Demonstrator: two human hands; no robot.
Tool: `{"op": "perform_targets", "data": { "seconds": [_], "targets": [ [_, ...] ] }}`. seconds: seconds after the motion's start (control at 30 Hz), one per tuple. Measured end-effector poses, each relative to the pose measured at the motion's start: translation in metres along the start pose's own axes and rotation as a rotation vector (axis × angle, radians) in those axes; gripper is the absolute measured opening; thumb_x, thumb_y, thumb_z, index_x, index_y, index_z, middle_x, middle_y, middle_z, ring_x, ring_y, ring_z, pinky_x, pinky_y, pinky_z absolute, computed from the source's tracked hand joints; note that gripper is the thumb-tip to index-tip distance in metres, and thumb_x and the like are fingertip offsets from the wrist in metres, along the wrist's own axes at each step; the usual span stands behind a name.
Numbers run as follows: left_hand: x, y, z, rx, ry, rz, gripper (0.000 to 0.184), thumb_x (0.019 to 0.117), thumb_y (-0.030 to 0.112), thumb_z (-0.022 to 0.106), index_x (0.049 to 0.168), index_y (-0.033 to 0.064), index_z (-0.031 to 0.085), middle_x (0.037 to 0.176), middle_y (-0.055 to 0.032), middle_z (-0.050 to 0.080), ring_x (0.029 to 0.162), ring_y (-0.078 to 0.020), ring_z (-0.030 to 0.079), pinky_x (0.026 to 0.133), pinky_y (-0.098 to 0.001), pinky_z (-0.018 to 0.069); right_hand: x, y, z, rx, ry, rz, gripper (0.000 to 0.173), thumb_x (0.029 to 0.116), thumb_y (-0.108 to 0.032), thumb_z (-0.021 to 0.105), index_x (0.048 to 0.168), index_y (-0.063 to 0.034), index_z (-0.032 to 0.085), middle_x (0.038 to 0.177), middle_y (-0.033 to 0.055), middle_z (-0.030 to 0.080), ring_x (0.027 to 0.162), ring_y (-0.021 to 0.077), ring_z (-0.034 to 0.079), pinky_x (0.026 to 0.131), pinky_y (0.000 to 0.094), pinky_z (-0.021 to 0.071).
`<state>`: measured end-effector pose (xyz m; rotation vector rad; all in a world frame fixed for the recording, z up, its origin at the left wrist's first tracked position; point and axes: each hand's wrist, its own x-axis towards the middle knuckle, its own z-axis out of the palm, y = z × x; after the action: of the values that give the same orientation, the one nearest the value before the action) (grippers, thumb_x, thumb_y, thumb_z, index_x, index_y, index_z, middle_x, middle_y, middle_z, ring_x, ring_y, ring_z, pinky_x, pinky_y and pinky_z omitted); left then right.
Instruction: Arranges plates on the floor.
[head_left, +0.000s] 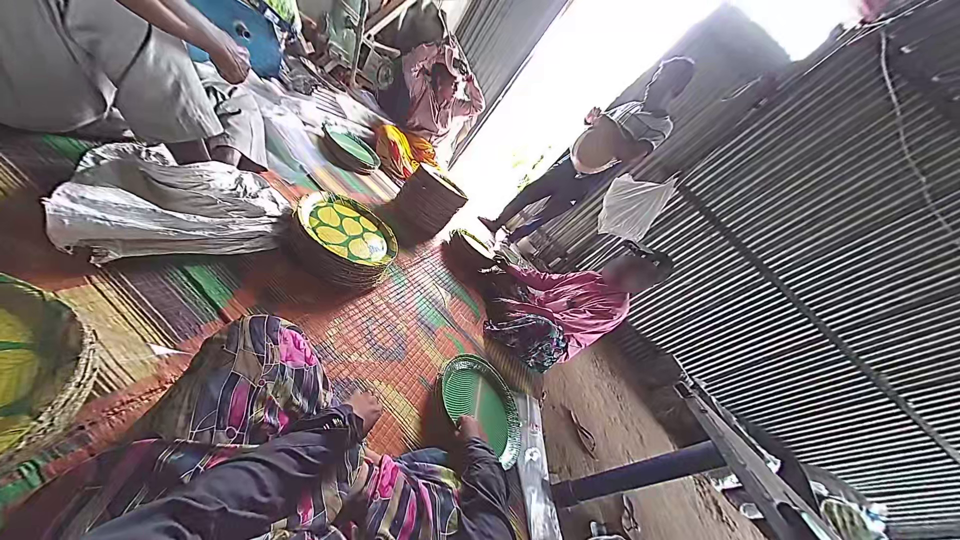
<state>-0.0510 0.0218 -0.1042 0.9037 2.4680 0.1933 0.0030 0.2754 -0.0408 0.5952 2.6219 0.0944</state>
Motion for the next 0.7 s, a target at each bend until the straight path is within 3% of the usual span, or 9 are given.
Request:
{"op": "perform_targets", "data": {
  "seconds": [0.4, 0.7],
  "targets": [
    [-0.004, 0.001, -0.002, 0.017, -0.009, 0.006, 0.036, 0.1048, 0.009, 0.052, 0.138, -0.0054, 0.057, 0.142, -0.0264, 0.058, 0.139, -0.0425, 0.051, 0.11, -0.0599, 0.0426, 0.022, 0.014, 0.012, 0.005, 0.024, -0.019, 0.033, 0.0991, -0.02, 0.065, 0.127, -0.0033, 0.069, 0.135, 0.0209, 0.065, 0.13, 0.0362, 0.06, 0.108, 0.0553, 0.048],
    [-0.006, 0.001, -0.004, 0.015, -0.013, 0.012, 0.036, 0.1033, 0.008, 0.054, 0.137, -0.0052, 0.058, 0.14, -0.026, 0.059, 0.137, -0.0428, 0.052, 0.109, -0.0604, 0.0432, 0.004, 0.002, 0.0, 0.0, -0.014, 0.001, 0.033, 0.101, -0.018, 0.062, 0.13, -0.0026, 0.067, 0.139, 0.0212, 0.063, 0.134, 0.0365, 0.057, 0.11, 0.0544, 0.0461]
  ]
}}
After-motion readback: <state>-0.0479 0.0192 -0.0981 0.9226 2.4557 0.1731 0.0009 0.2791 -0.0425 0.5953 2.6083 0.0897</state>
